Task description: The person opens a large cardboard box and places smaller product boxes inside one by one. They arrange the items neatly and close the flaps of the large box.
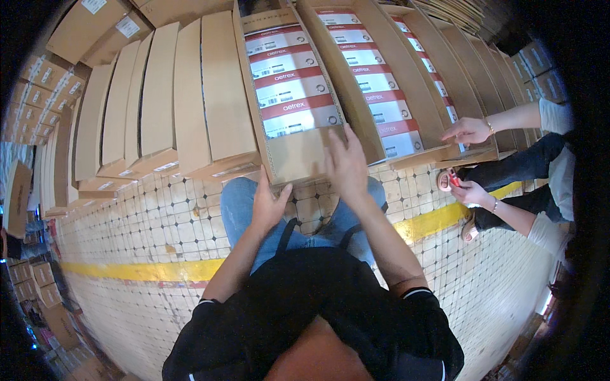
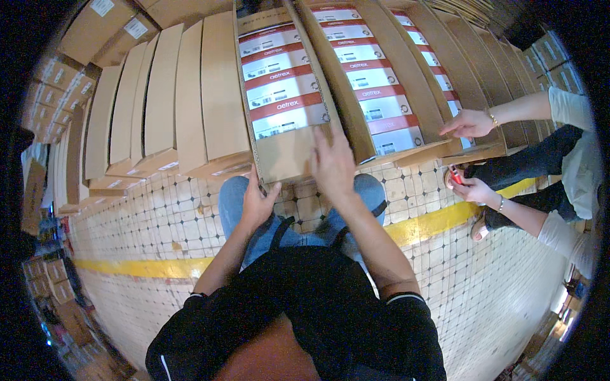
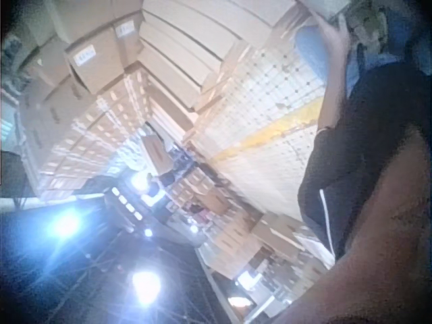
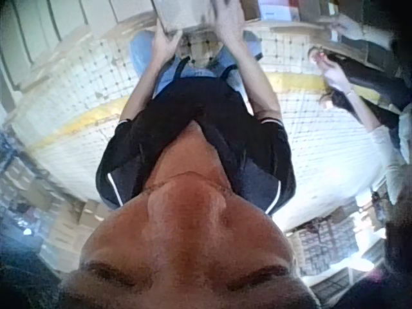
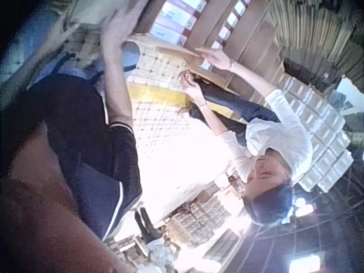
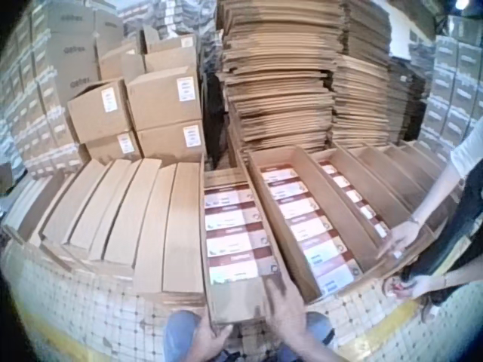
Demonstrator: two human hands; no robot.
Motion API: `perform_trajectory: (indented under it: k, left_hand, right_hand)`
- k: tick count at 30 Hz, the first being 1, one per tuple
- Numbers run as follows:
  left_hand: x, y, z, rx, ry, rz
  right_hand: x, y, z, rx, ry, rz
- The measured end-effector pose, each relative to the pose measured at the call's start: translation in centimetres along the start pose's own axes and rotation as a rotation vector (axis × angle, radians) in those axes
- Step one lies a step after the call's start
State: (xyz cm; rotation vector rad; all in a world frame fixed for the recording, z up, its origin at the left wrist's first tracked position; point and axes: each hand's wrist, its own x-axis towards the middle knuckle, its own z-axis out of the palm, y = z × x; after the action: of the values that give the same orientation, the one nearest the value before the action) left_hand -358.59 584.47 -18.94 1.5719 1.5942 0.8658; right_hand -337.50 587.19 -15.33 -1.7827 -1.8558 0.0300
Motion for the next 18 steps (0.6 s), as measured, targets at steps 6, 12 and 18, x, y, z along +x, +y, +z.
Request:
perform_trajectory:
  k: [6,12,18]
  left_hand:
    - [7.5,3.5,-1.0,0.092,0.008,0.064]
    - [10.6,4.1,-1.3,0.131,-0.072,-0.17]
    - [10.1,0.7,-3.8,-0.12,-0.082,-0.126]
  right_hand:
    - [1.9,-2.3,7.0,-0.051,-0.276,-0.135]
    - [4.9,-1.5,9.4,-0.058,-0.49,-0.117]
    - [3.4,-3.6,1.1,-0.046,-0.293,-0.331]
